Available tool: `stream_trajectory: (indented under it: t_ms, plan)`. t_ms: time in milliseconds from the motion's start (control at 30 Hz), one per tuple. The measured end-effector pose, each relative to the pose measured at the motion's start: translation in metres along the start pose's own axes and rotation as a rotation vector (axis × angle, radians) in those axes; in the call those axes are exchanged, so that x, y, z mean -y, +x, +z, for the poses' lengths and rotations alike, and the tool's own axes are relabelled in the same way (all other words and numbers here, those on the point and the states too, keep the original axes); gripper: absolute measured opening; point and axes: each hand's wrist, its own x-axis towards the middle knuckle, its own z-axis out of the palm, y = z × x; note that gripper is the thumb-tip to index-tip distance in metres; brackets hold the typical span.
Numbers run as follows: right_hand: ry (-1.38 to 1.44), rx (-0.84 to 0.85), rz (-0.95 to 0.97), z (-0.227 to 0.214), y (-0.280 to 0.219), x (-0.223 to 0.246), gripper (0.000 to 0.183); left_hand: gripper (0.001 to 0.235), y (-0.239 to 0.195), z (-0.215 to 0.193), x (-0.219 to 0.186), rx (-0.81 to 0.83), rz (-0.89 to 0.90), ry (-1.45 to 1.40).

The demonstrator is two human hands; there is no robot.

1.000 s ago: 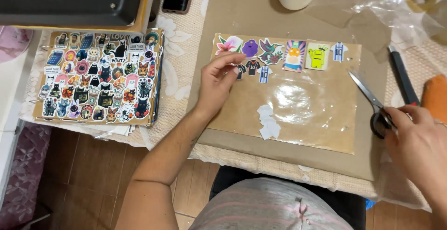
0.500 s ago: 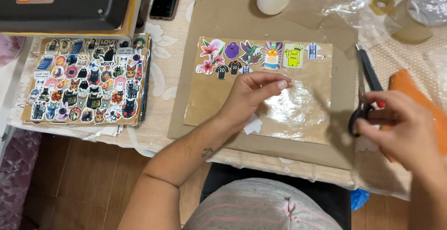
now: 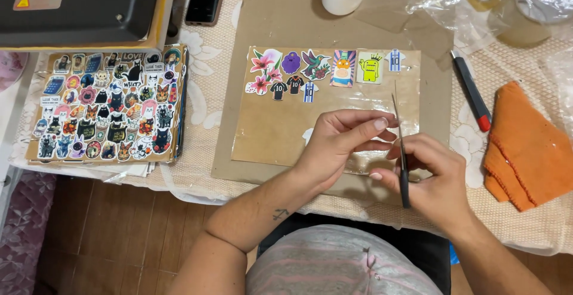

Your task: The person is peeling various stickers from a backing sheet and carefully arranging them on a clear plastic surface, occasionally using scissors to cut materials.

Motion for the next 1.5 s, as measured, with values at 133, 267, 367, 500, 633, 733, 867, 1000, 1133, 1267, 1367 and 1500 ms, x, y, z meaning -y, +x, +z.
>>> stream_trajectory:
  t_ms: [133,267,367,500,633,733,867,1000,1133,1267,1367,1500]
  plan:
    - [0.029,-0.015,0.031,0.002,0.000,-0.004,0.031,0.020,0.003,0.001,0.001,-0.015,-0.007,0.015]
    - [0.009,-0.032,0.044,0.004,0.001,-0.006,0.030,0.019,0.005,-0.003,0.005,0.020,0.029,0.005]
    - [0.008,-0.045,0.068,0.004,0.001,-0.009,0.028,0.032,0.001,-0.005,0.002,0.111,0.031,0.046]
    - [0.001,-0.055,0.066,0.004,0.001,-0.011,0.029,0.036,0.001,-0.005,0.002,0.107,0.017,0.091]
    - [-0.002,-0.075,0.080,0.004,0.002,-0.013,0.027,0.025,0.001,-0.004,0.003,0.103,0.052,0.113]
    - [-0.016,-0.088,0.110,0.003,0.002,-0.016,0.027,0.017,-0.001,-0.002,0.001,0.077,0.105,0.161]
    - [-0.384,-0.147,-0.050,0.004,0.003,-0.024,0.024,0.029,-0.008,-0.003,-0.013,0.026,0.837,1.004]
    - [-0.695,-0.217,-0.137,0.015,-0.002,-0.032,0.024,0.023,-0.001,0.000,-0.019,0.018,1.247,1.457]
    - [-1.001,-0.283,-0.224,0.018,-0.003,-0.030,0.022,0.021,0.005,0.001,-0.016,-0.094,1.192,1.570]
    - [-1.220,-0.335,-0.250,0.021,-0.002,-0.025,0.015,0.022,0.008,-0.003,-0.015,-0.080,1.161,1.556]
    - [-1.229,-0.326,-0.265,0.021,-0.001,-0.021,0.017,0.032,0.006,-0.006,-0.014,-0.049,1.067,1.569]
    - [-1.255,-0.233,-0.155,0.018,-0.001,-0.022,0.019,0.035,0.008,-0.018,-0.015,-0.002,1.057,1.487]
